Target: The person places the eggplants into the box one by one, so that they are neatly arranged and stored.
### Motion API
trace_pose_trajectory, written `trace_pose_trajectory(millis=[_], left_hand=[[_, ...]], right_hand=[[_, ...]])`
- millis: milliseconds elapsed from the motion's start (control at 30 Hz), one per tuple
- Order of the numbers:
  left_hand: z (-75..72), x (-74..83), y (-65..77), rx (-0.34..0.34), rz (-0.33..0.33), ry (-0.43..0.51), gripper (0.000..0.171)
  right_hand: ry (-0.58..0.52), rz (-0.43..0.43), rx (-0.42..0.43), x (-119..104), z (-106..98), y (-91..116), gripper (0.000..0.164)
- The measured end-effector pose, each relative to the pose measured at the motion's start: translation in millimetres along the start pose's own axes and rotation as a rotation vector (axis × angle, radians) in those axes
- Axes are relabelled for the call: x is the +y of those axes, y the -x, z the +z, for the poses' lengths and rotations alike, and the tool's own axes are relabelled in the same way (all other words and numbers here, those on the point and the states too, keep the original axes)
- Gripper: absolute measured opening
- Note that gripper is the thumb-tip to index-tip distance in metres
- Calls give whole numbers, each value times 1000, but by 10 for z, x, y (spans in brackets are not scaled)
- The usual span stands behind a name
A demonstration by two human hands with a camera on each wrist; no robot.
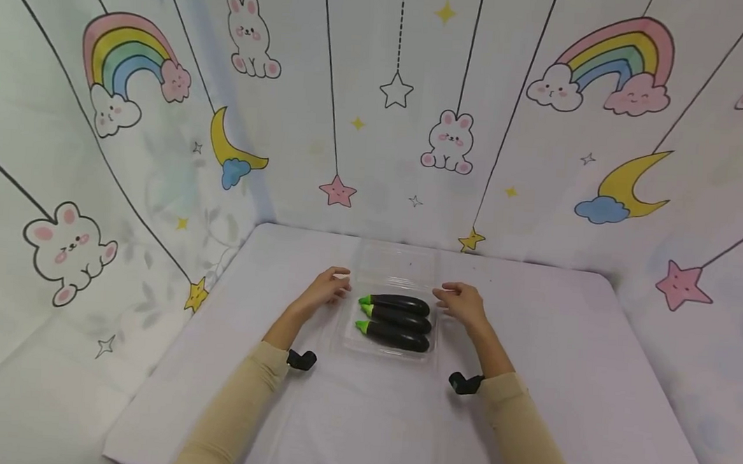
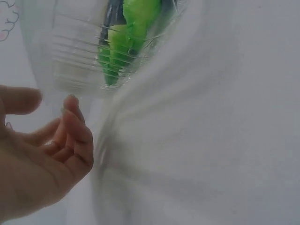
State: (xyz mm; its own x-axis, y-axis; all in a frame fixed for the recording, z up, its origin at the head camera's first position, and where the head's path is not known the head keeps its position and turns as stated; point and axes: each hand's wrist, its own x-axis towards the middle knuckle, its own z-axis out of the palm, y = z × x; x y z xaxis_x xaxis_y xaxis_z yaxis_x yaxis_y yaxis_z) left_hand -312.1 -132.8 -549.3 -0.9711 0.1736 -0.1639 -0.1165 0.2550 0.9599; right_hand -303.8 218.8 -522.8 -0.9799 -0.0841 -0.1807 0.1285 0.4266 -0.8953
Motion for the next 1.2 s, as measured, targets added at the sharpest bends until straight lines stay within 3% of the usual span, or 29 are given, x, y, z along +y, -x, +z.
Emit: trace_pose_trajectory(millis=[167,367,633,1200], left_hand=[[60,3,-79,11,-8,26,52],[56,-12,-92,7,-20,75,59],[22,-29,-91,-4,-35,215,56],[-14,-59,-102,2,27,313,51]], right_hand=[[-67,34,-18,58,17,-43,56],[-96,13,-1,76,34,-21,57],[-188,13,25,139,62,-52,57],[-246,-7,47,206,66,-29,54]])
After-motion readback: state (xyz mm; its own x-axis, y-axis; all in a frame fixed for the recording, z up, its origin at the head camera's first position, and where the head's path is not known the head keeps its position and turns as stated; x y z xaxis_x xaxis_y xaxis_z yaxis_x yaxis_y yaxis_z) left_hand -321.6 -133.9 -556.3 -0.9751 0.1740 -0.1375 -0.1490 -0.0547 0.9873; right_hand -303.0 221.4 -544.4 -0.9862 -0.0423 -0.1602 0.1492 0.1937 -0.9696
